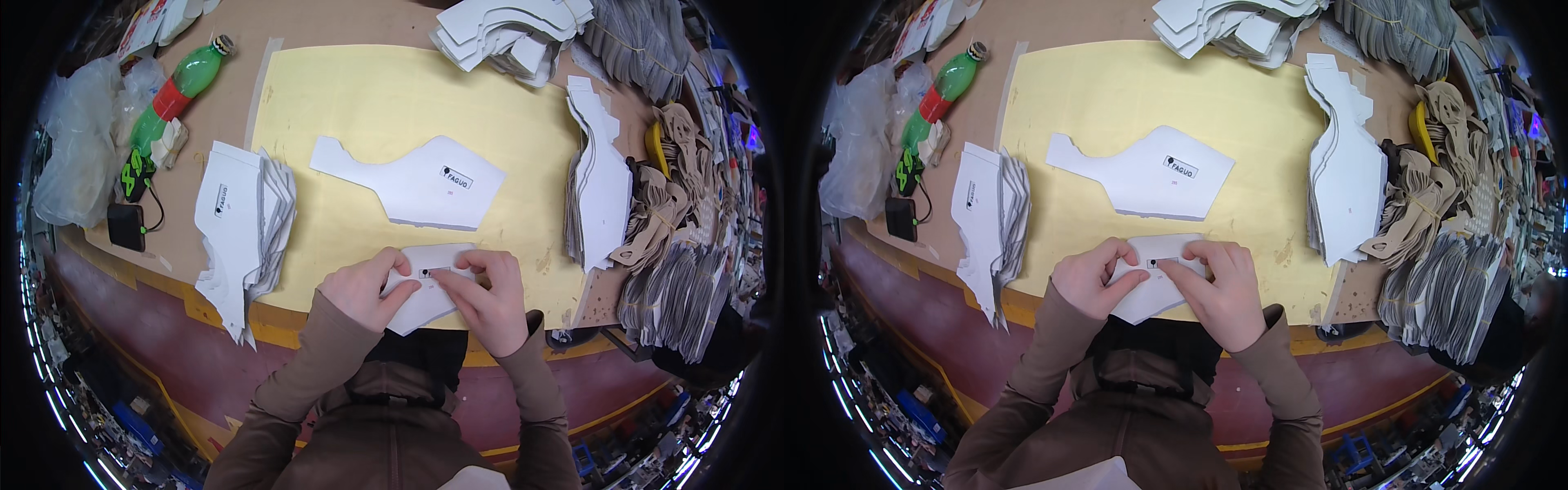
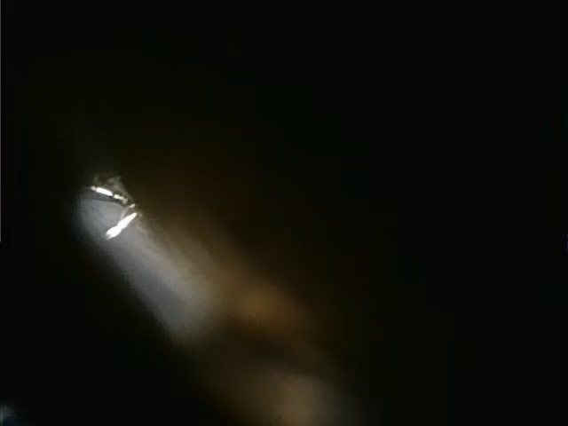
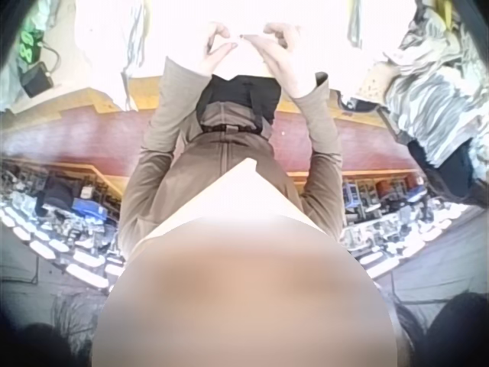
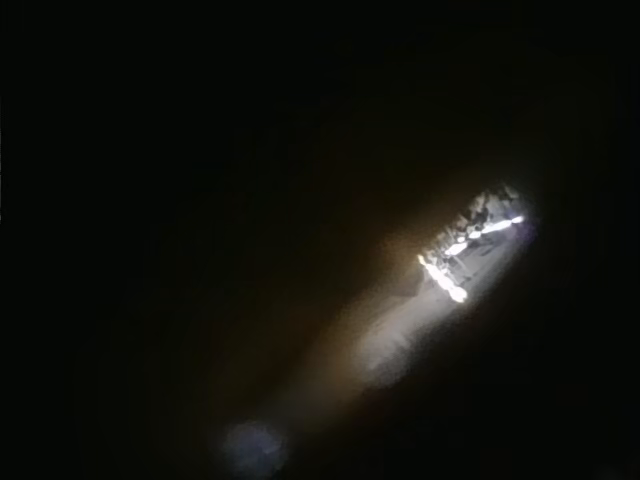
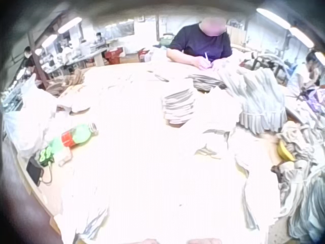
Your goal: The person repeatedly picks up white paper cutouts, folds them in half, and places them into a growing stack on the table. The person handles the items one at a time and continues the same folding motion throughout the clip.
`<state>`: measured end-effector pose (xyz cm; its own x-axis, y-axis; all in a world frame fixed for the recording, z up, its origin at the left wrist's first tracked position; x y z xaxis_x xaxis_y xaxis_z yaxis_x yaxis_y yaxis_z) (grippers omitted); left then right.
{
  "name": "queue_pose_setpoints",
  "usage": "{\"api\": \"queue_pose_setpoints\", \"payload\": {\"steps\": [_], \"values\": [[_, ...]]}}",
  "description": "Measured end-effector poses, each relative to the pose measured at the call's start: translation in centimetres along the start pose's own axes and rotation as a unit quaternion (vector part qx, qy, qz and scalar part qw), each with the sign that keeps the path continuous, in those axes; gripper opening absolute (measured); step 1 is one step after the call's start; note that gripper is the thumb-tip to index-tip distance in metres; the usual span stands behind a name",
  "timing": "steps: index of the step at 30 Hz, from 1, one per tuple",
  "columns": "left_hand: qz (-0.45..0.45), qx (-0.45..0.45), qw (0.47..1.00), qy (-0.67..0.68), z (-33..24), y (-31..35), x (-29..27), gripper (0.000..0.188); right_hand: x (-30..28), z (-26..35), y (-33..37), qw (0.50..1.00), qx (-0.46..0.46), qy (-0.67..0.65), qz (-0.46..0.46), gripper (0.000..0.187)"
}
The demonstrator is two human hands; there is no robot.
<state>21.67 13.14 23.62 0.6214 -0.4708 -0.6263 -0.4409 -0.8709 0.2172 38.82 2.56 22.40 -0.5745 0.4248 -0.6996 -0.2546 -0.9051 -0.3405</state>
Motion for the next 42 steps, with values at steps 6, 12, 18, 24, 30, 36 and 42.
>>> {"api": "queue_pose_setpoints", "payload": {"steps": [6, 12, 18, 24, 30, 36, 42], "values": [[0.002, -0.006, 1.0, 0.002, 0.1, -0.2, 0.1, 0.022, -0.2, 0.1, -0.3, 0.992, 0.105, -0.067, -0.013, 0.033], [0.003, -0.005, 1.0, -0.005, 0.1, -0.2, 0.0, 0.021, 0.2, 0.9, -1.6, 0.994, 0.113, 0.001, 0.0, 0.04], [0.042, -0.014, 0.997, -0.064, -0.3, -0.2, -0.1, 0.023, 0.1, 1.2, -2.4, 0.991, 0.132, 0.005, 0.016, 0.04], [0.047, -0.009, 0.997, -0.066, -0.4, -0.5, -0.3, 0.022, -0.1, 0.6, -3.0, 0.987, 0.152, -0.029, 0.045, 0.036], [0.036, -0.01, 0.996, -0.077, -0.7, -0.2, -0.2, 0.023, -0.4, 0.6, -3.2, 0.985, 0.159, -0.028, 0.061, 0.031], [0.034, -0.009, 0.996, -0.079, -0.6, -0.2, -0.2, 0.023, -1.2, 0.2, -3.2, 0.957, 0.256, -0.105, 0.081, 0.025], [0.034, -0.007, 0.997, -0.073, -0.5, -0.2, -0.2, 0.024, -1.4, -0.2, -3.1, 0.954, 0.267, -0.12, 0.065, 0.022]]}}
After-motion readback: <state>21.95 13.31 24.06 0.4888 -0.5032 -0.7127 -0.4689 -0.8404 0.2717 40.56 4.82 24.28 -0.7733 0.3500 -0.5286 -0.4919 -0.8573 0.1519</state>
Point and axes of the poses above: each hand's wrist, its own y-axis away from the middle knuckle, its own x-axis out of the palm, z = x × y, the point moved 2 cm from there along -y, towards the middle knuckle, and after that the axes turned 14 degrees about -z, right-handed, at the moved point
